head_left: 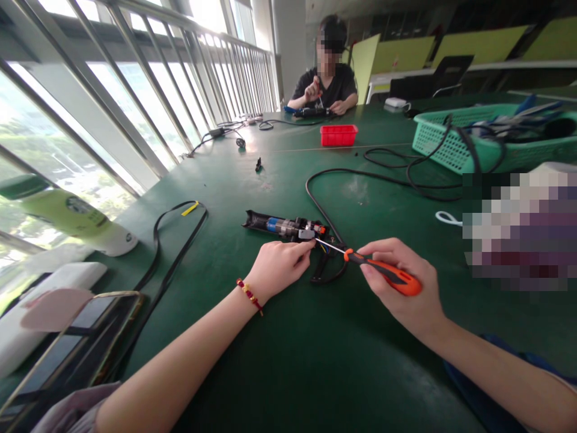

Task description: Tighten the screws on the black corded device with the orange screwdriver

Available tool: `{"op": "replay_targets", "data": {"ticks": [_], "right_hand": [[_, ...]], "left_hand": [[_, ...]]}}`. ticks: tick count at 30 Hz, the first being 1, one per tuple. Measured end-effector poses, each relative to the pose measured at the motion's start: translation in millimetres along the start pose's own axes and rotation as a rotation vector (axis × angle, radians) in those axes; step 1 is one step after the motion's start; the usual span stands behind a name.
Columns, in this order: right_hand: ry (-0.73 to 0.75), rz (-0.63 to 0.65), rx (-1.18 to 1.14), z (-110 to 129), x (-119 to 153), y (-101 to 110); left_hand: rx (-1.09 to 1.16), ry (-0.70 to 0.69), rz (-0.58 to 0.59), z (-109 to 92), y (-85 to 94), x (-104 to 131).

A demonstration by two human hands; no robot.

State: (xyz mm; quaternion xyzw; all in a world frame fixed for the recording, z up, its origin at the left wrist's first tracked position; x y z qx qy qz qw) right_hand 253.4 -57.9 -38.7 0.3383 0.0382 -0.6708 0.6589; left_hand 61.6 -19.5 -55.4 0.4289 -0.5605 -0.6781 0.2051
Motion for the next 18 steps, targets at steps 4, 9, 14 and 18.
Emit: {"op": "replay_targets", "data": {"ticks": [4,9,14,18], "right_hand": [[0.025,-0.079,-0.048,0.4,0.6,0.1],[0.038,-0.050,-0.070,-1.0,-2.5,0.1],[-0.054,0.017,-0.041,-0.6,-0.9,-1.1],[0.034,-0.112,-0.103,-2.6,-0.3,1.3]], "left_hand": [[-0.006,0.002,-0.007,-0.3,-0.2,0.0],[-0.006,0.000,-0.019,-0.7,0.2,-0.7],[0.000,-0.006,-0.029,-0.6,0.3,-0.4],[-0.004,-0.005,-0.025,-0.1,-0.5,0.1]]}}
Point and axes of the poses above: each hand's wrist, its own x-axis away from the middle knuckle, its own y-axis out of the back of the hand, z = x × y, the point moved 3 cm from there along -x, towards the middle knuckle, and after that the axes turned 3 degrees about -y, right-handed, at the moved point
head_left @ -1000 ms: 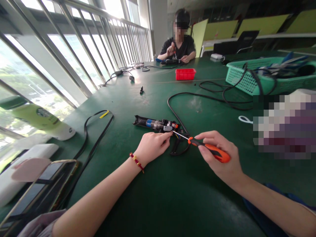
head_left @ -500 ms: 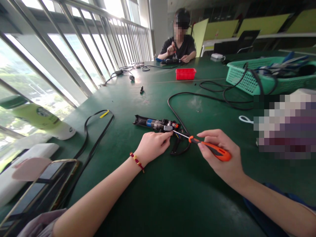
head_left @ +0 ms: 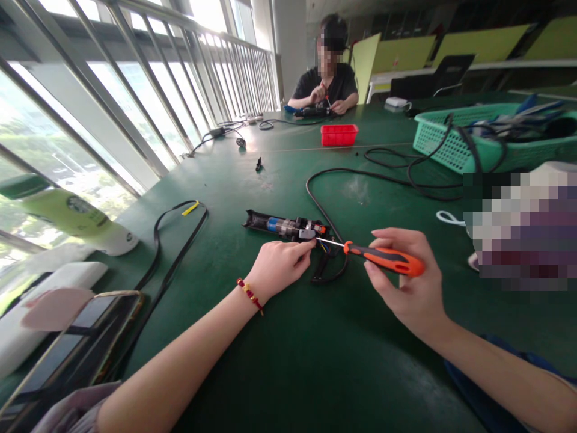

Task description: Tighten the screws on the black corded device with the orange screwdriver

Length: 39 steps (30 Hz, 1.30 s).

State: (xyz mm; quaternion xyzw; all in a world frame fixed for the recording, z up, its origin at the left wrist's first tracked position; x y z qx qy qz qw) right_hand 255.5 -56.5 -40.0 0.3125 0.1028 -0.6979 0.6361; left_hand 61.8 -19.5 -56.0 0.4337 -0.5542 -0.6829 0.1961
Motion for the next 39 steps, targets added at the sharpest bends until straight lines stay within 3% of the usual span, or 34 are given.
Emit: {"op": "replay_targets", "data": {"ticks": [2,9,15,21,28,34,39], "right_hand": [[0.033,-0.022,-0.036,-1.3,-0.6,0.9],[-0.094,0.118,0.047,0.7,0.0,-1.3],[0.032,-0.016,0.000,2.0,0.0,1.5],[-0.088,0.124,0.052,1.9,0.4,-1.0],[0.055,0.010,-0.020,0.0,-0.4,-0.3],[-0.025,0.135,0.082,1.5,2.5,-2.1],[0.008,0.081,0.068,4.8,1.8,-1.0]], "left_hand": [[-0.001,0.002,0.003,0.0,-0.1,0.0],[0.004,-0.006,0.001,-0.3,1.0,-0.7],[-0.007,-0.003,-0.005,0.3,-0.4,-0.4],[-0.005,-0.008,-0.002,0.2,0.0,-0.9],[-0.002,-0.001,0.007,0.1,0.7,-0.5],[0.007,0.006,0.012,-0.5,1.2,-1.0],[0.008,0.003,0.015,-0.5,1.1,-1.0]]}}
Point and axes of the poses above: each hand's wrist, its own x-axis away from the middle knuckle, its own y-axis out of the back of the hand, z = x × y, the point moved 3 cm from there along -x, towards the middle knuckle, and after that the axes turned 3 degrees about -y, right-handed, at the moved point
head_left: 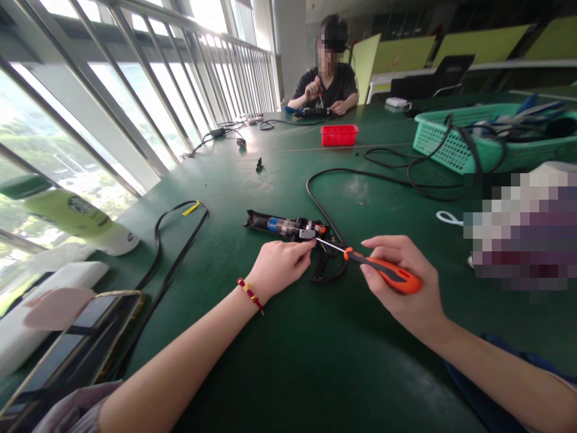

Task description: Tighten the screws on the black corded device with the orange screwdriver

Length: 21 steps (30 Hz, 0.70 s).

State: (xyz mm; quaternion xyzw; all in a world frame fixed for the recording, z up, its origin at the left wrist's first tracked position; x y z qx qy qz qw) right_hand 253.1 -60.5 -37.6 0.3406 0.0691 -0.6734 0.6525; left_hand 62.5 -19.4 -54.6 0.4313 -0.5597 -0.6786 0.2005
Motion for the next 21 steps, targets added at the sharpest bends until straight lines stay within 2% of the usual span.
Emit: {"op": "replay_targets", "data": {"ticks": [4,7,11,17,21], "right_hand": [[0.080,-0.039,-0.052,-0.9,-2.2,1.0],[0.026,0.017,0.032,-2.3,-1.2,0.3],[-0.033,0.031,0.090,-2.3,1.5,-0.1],[0.052,-0.142,-0.048,-3.9,-0.9,2.5],[-0.063,-0.012,-0.039,-5.0,-1.4,0.2]], "left_hand": [[-0.001,0.007,0.002,0.0,0.3,0.0],[0.003,0.009,0.002,-0.2,0.5,0.0],[0.003,0.009,0.002,-0.2,0.2,0.2],[-0.004,0.009,-0.006,0.4,-0.7,0.2],[0.002,0.011,-0.007,0.6,-0.4,0.1]]}}
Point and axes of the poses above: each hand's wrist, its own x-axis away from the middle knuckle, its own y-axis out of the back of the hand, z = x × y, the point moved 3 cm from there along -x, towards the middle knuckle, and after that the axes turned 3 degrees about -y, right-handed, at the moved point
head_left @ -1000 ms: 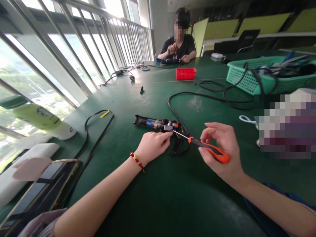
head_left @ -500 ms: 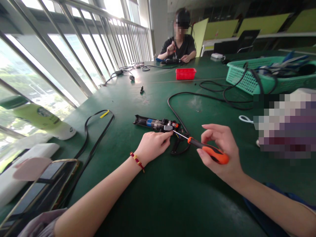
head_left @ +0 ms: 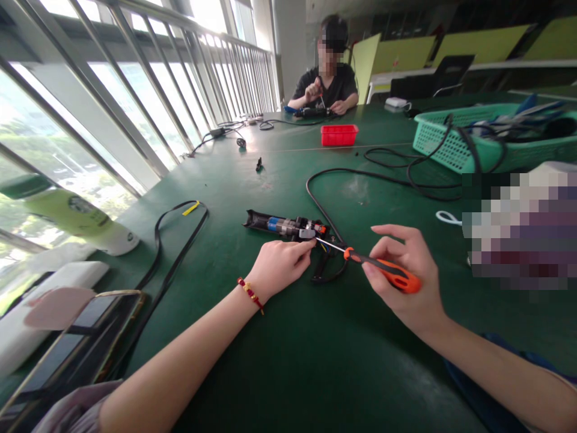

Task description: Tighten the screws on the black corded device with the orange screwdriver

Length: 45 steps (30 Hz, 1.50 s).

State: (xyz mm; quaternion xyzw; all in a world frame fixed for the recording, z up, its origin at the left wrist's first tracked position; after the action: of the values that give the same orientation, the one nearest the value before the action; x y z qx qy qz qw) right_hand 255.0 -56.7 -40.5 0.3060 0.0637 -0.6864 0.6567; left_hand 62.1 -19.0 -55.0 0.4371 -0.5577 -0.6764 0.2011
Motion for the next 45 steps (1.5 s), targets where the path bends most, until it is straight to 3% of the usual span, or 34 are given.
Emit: {"op": "replay_targets", "data": {"ticks": [4,10,17,24,31,34,40,45], "right_hand": [[-0.006,0.067,0.077,3.6,2.5,-1.4],[0.142,-0.079,-0.028,2.3,0.3,1.5],[-0.031,0.054,0.073,3.7,1.8,-0.4],[0.126,-0.050,-0.035,1.7,1.0,0.4],[-0.047,0.111,0.018,1.7,3.0,-2.3],[-0.055,0.108,-0.017,2.4,3.7,-3.2],[0.105,-0.077,-0.020,2.3,0.7,-0.4],[-0.018,0.042,0.024,1.4,0.4,-2.1]], "left_hand": [[0.007,0.002,0.010,-0.4,0.7,-0.1],[0.015,0.003,0.017,-1.0,1.2,-0.1],[0.005,0.004,0.001,-0.6,1.0,0.1],[0.014,0.004,0.014,-0.3,0.3,0.0],[0.007,0.006,0.012,-0.8,1.4,-0.4],[-0.008,0.003,0.012,-0.6,0.2,-0.1],[-0.016,-0.001,0.020,-0.1,-1.3,0.4],[-0.011,0.004,0.022,-0.2,-0.7,0.3]]}}
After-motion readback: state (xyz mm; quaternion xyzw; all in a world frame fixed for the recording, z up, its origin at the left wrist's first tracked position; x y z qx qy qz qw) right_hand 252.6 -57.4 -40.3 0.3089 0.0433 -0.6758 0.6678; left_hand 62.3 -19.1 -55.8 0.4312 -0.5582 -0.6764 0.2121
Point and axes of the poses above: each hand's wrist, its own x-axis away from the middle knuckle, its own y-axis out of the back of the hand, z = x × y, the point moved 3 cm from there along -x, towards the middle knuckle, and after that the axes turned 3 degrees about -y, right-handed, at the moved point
